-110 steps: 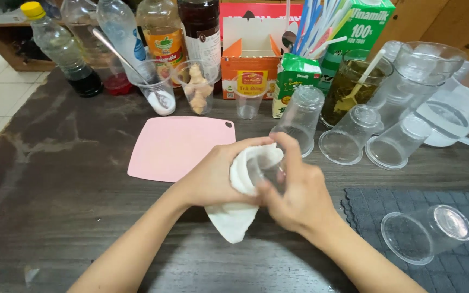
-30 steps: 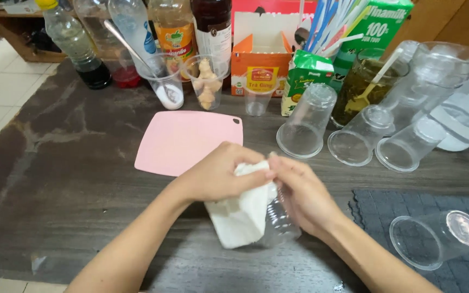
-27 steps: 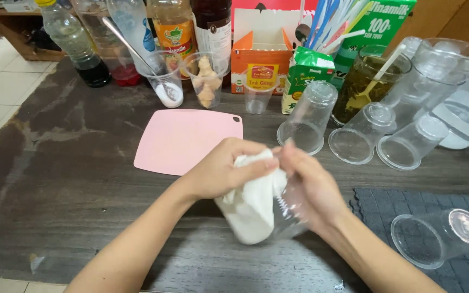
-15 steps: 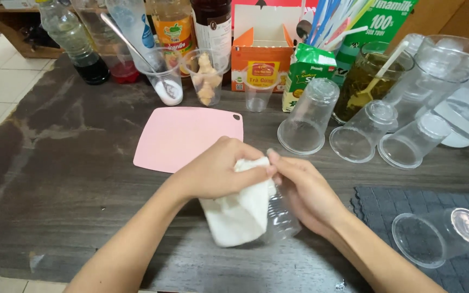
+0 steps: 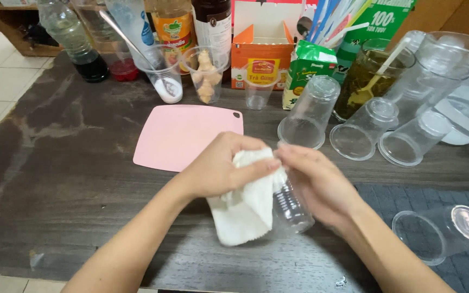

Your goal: The person wipes several clear plastic cups with a white cloth on a cluttered kitchen counter. They handle each cup individually, wiping the exterior and interior before placing it down. The person also folds the cloth and wipes the counter surface.

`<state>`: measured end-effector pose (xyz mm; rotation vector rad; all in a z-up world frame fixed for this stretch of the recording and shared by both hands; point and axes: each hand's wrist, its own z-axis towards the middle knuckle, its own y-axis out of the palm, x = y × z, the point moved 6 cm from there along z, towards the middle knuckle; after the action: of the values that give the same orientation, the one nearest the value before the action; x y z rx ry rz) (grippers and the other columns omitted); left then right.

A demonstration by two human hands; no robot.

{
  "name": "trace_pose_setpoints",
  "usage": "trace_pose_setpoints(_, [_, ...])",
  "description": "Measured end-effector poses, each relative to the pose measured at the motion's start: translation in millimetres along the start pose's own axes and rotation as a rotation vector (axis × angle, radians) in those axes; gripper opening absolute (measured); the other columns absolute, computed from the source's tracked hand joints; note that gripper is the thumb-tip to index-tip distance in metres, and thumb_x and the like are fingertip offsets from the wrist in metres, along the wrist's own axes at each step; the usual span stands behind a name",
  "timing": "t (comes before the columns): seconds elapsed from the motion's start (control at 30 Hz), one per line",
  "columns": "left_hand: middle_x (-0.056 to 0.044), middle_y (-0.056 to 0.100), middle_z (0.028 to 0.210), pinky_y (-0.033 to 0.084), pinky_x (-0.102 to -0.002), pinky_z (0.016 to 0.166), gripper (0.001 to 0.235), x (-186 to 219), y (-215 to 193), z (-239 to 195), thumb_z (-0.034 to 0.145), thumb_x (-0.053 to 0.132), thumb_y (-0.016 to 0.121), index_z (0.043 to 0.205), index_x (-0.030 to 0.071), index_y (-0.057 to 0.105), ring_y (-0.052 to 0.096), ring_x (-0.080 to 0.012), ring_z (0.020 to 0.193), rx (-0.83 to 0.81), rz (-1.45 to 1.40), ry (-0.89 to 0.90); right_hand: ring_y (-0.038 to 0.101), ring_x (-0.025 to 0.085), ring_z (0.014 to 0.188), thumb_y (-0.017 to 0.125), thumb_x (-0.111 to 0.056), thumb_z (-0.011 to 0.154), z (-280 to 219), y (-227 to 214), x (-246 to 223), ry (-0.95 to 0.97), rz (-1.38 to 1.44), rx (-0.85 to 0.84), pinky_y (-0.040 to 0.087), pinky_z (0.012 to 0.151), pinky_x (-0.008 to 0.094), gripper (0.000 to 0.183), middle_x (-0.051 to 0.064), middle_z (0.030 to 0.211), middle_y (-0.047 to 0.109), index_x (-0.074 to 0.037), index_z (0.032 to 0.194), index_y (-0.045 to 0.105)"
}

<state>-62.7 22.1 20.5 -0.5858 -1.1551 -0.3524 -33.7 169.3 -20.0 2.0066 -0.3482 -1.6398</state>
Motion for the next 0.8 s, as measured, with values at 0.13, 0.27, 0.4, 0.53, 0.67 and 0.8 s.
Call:
trace_pose_setpoints(0.13, [-0.005,0.077,0.074,0.059,-0.03,0.068,0.016,1,3,-3,0.092,0.026,0.072,0.096,0.013,0.08,0.068,-0.0132,0.071,-0.016,-0.006,-0.028,0.061,0.02,0.08,0.054,-0.024,0.107,-13,33,-8,0.002,0.029,-0.131,0.054,0.076,0.037,0.032,0.008,0.079,0.057,-0.004,0.083,0.058])
trace_pose_setpoints(0.27, [0.0,0.076,0.084,0.06,-0.03,0.078,0.024,2,1,0,0.091,0.032,0.074,0.107,0.015,0.077,0.068,-0.0088,0.084,0.021,-0.134,0.046,0.069,0.033,0.112,0.054,-0.037,0.106,-3,8,-11,0.001,0.453,-0.089,0.057,0.096,0.047,0.037,0.015,0.115,0.067,-0.01,0.08,0.055])
trace_pose_setpoints(0.4, [-0.006,0.078,0.087,0.061,-0.034,0.08,0.024,0,2,-5,0.094,0.029,0.074,0.112,0.013,0.077,0.07,-0.0136,0.084,0.025,-0.097,0.066,0.07,0.034,0.114,0.054,-0.034,0.106,-1,0,-8,0.036,0.531,-0.013,0.058,0.095,0.048,0.026,0.016,0.119,0.069,-0.012,0.093,0.06])
trace_pose_setpoints(0.53, [0.002,0.076,0.093,0.051,-0.024,0.071,0.024,14,-21,-5,0.094,0.032,0.068,0.104,0.012,0.076,0.065,-0.0073,0.082,0.317,0.198,0.112,0.067,0.033,0.107,0.063,-0.053,0.09,-7,9,-24,0.006,0.323,-0.001,0.054,0.09,0.05,0.054,0.015,0.133,0.062,-0.025,0.136,0.057])
trace_pose_setpoints(0.67, [-0.001,0.079,0.097,0.053,-0.028,0.074,0.031,13,-19,-4,0.099,0.03,0.058,0.119,0.011,0.072,0.07,-0.0122,0.082,0.351,0.418,0.093,0.062,0.036,0.124,0.074,-0.009,0.077,-5,5,-24,-0.299,-0.118,-0.175,0.058,0.091,0.051,0.093,0.016,0.165,0.031,-0.034,0.155,0.03])
trace_pose_setpoints(0.8, [0.007,0.057,0.067,0.032,-0.023,0.048,0.04,11,-19,-4,0.1,0.031,0.057,0.138,0.022,0.067,0.034,-0.0046,0.048,0.242,0.327,-0.077,0.073,0.024,0.091,0.076,0.003,0.074,-5,-4,-27,-0.255,-0.208,0.219,0.062,0.078,0.032,0.067,0.017,0.135,0.058,-0.024,0.128,0.046])
